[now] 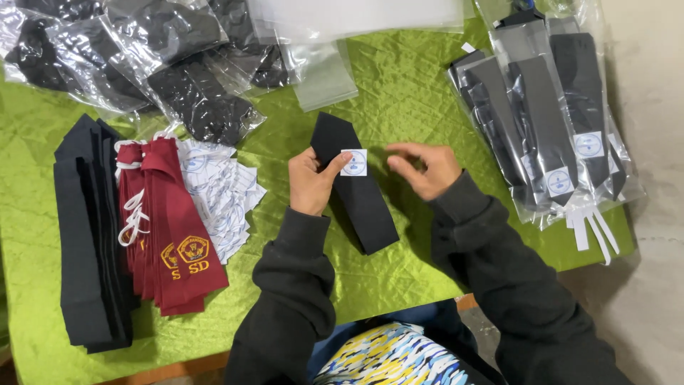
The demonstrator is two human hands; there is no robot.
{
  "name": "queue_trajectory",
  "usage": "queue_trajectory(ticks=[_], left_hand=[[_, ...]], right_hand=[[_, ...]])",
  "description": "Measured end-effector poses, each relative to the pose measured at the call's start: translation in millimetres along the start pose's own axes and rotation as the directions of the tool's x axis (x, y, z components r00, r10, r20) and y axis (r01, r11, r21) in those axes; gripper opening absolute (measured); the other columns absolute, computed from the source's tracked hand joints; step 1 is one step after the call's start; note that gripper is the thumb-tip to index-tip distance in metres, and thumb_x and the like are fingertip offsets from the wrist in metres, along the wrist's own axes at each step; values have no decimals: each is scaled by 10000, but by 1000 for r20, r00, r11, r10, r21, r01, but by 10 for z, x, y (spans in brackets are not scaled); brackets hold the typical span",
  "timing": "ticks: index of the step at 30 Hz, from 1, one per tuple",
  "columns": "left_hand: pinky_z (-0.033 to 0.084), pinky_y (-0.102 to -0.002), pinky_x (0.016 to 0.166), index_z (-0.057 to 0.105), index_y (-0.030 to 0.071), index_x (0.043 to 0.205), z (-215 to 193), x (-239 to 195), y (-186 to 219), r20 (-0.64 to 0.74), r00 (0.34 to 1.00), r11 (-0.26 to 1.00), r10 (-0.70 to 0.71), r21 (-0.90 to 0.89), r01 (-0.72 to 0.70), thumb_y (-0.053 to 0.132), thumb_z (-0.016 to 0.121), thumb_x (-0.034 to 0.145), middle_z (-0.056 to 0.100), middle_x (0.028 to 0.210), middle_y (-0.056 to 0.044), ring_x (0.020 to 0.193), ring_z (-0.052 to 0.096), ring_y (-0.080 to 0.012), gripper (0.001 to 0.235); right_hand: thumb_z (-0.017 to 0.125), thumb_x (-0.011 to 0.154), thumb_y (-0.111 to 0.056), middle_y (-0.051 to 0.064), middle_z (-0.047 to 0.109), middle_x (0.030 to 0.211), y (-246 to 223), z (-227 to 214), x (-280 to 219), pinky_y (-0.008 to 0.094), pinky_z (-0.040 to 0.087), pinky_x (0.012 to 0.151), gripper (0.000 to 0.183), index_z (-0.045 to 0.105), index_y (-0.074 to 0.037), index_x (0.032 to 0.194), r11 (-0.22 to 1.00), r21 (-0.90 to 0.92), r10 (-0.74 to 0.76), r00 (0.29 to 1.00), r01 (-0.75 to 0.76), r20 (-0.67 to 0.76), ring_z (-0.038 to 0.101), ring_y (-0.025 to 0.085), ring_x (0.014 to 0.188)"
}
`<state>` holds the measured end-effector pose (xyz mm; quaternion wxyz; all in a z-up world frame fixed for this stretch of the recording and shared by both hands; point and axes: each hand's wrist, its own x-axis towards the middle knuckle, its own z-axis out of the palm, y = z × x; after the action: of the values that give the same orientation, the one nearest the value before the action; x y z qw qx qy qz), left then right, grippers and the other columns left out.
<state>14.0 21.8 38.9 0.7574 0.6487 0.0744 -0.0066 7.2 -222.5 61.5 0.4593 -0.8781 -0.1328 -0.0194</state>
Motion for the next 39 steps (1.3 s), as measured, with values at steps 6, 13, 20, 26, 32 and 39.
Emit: queue_trajectory(ticks=[6,13,20,26,32,39], left_hand=[[574,-256,578,745,-47,1014,-159,6,53,16,1000,999,-16,-36,16,138,913,852,766,823,-147,716,621,-89,298],[691,-377,943,671,-3,1294,-69,18,121,123,987,985,-103,150,84,236,802,855,740,1265,-165,1163,744,-286,517],[666,-343,903,687,-9,1288,-94,34,128,116,984,981,-134,156,115,263,823,824,763,1234,-142,1115,751,-223,555],[690,-350,856,684,7,1304,-90,31,148,155,972,980,-176,124,158,259,816,827,771,1214,-140,1055,770,-230,555],[692,-366,921,666,15,1318,-89,-32,211,221,968,991,-117,83,100,281,812,831,742,1267,-154,1143,750,-282,575],[577,-265,633,758,-33,944,-22,-204,212,475,880,1000,-2,16,-7,137,917,842,764,865,-128,785,616,-101,255]], right_hand=[[740,1095,-169,70,778,983,230,142,820,273,547,631,158,800,-94,1221,985,78,-144,979,156,-141,696,189,892],[728,1045,-93,102,682,1118,285,339,1890,280,576,619,252,703,-64,1294,959,-217,-206,975,184,-83,611,206,953],[831,1046,-377,117,499,1151,548,726,2602,533,524,787,528,606,-78,1419,738,-606,-309,947,297,88,467,352,1039],[854,1057,-213,98,576,1106,689,709,2588,545,548,837,211,660,-132,1043,808,-455,-434,901,375,-27,552,349,1026],[825,1039,-20,83,613,950,-118,118,1791,387,477,738,196,653,-76,966,643,-470,-724,680,605,-116,557,255,846],[692,1069,-62,17,539,1048,137,63,696,391,569,661,150,762,-195,1068,698,-441,-644,764,564,-43,610,232,789]])
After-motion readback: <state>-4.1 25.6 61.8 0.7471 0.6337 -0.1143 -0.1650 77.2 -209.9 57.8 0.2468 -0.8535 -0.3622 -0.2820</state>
